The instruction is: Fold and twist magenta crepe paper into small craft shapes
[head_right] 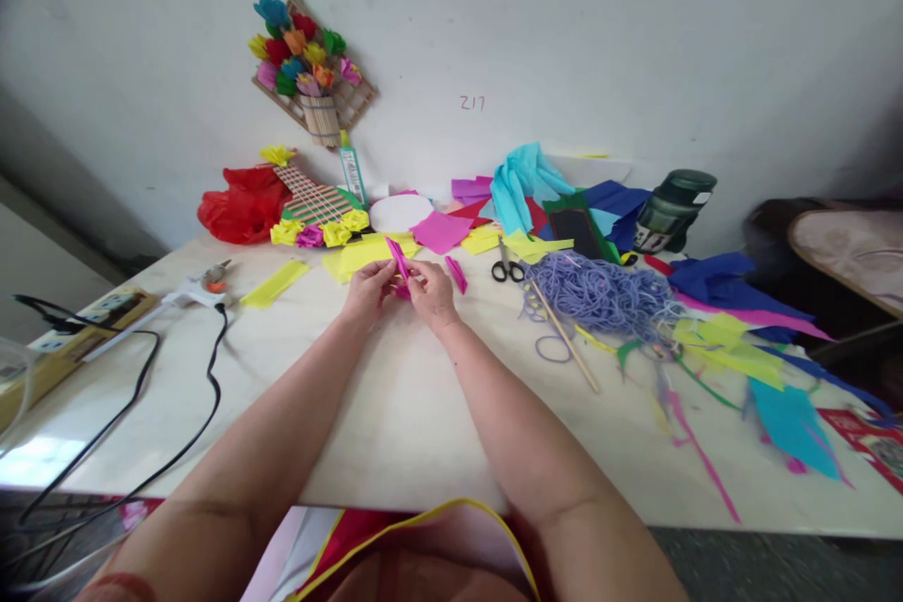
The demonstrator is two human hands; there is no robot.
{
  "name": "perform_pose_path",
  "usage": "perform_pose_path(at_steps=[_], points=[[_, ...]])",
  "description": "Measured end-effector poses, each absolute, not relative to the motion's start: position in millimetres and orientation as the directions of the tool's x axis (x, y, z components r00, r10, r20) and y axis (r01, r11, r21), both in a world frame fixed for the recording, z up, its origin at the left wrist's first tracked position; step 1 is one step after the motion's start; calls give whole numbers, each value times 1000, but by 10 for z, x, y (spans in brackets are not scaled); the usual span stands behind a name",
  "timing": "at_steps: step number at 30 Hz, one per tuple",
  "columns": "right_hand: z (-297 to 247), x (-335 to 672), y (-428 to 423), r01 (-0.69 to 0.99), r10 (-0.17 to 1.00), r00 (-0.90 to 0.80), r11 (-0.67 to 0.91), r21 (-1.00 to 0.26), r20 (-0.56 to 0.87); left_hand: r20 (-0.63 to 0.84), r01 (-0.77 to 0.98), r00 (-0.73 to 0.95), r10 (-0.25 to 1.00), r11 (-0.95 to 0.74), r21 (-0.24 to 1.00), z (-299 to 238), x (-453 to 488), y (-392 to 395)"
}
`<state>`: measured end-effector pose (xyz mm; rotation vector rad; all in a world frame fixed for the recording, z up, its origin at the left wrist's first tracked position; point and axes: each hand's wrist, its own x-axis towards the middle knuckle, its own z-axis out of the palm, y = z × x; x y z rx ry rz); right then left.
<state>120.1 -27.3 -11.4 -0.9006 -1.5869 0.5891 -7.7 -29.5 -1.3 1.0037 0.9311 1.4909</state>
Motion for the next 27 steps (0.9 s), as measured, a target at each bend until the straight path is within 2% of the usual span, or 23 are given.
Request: perform_pose_path(at_steps=[4, 9, 27], points=[[-100, 1193, -236, 118, 880, 70, 460, -880, 469, 93, -267, -54, 994, -104, 958, -28, -70, -288], [-125, 1201, -168, 27, 917, 119, 380, -924, 381, 87, -195, -27, 996, -91, 977, -38, -65, -285], [-139, 1208, -157, 64, 895, 130, 421, -905, 426, 56, -184, -7, 998, -56, 981, 26, -39, -341]])
